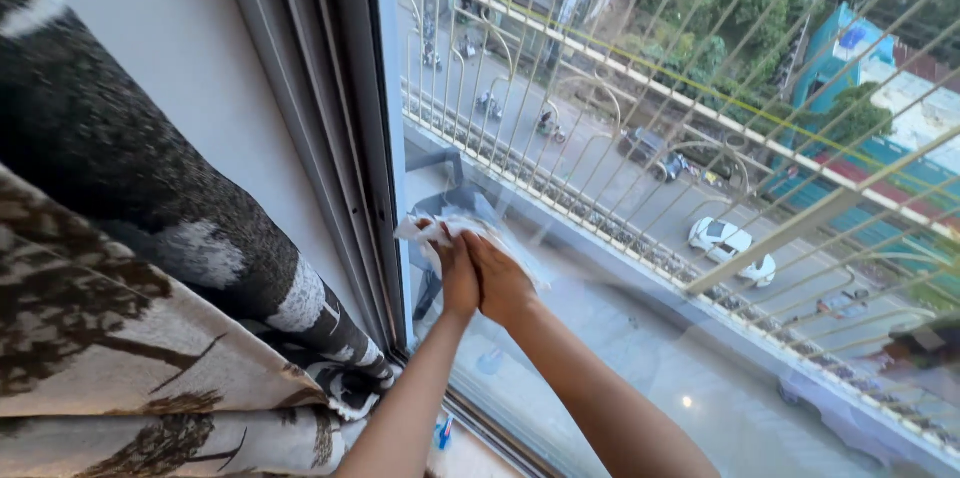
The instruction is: The person wipes the glass panes of a sliding window using tissues and then continues the cleaning with a red cloth, applying liquid from a spray bottle to the glass and window track.
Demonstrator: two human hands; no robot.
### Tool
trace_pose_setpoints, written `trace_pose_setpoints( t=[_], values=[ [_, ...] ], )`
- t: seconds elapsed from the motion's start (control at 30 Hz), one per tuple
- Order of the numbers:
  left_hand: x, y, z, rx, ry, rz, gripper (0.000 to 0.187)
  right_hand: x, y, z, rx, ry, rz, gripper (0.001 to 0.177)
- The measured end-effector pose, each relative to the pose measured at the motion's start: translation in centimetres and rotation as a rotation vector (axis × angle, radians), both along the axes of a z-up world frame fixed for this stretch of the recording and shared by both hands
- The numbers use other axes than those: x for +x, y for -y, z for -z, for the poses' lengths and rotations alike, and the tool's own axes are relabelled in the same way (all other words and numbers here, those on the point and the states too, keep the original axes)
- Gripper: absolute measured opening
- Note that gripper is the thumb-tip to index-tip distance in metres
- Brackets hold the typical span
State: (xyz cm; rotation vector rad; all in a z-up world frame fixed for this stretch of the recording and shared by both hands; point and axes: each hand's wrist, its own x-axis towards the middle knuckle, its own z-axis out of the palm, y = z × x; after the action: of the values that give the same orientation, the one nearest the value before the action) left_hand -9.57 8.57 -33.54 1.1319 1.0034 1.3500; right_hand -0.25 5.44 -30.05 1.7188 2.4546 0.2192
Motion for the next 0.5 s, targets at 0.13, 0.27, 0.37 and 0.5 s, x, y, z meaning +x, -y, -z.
trace_pose_setpoints(
  t=[0.13, 0.27, 0.37, 0.5],
  values=[
    [-1.4, -0.7, -1.0, 0.028, 0.118, -0.012, 0.078, -1.0, 0.2, -1.9, 0.073, -0.317, -0.019, 0.078],
    [-1.6, 0.5, -0.3, -0.019, 0.042, 0.093, 0.081, 0.2, 2.3, -2.1, 0.287, -0.419, -0.084, 0.074],
    [0.8, 3.2, 1.3, 0.032, -0.241, 0.140, 0.074, 3.3, 6.3, -2.6, 0.328, -0.265, -0.044, 0.075],
    [4.0, 9.3, 1.3, 0.298, -0.212, 0.107, 0.085, 7.1, 14.1, -5.4, 0.290, -0.324, 0.077, 0.072]
  ],
)
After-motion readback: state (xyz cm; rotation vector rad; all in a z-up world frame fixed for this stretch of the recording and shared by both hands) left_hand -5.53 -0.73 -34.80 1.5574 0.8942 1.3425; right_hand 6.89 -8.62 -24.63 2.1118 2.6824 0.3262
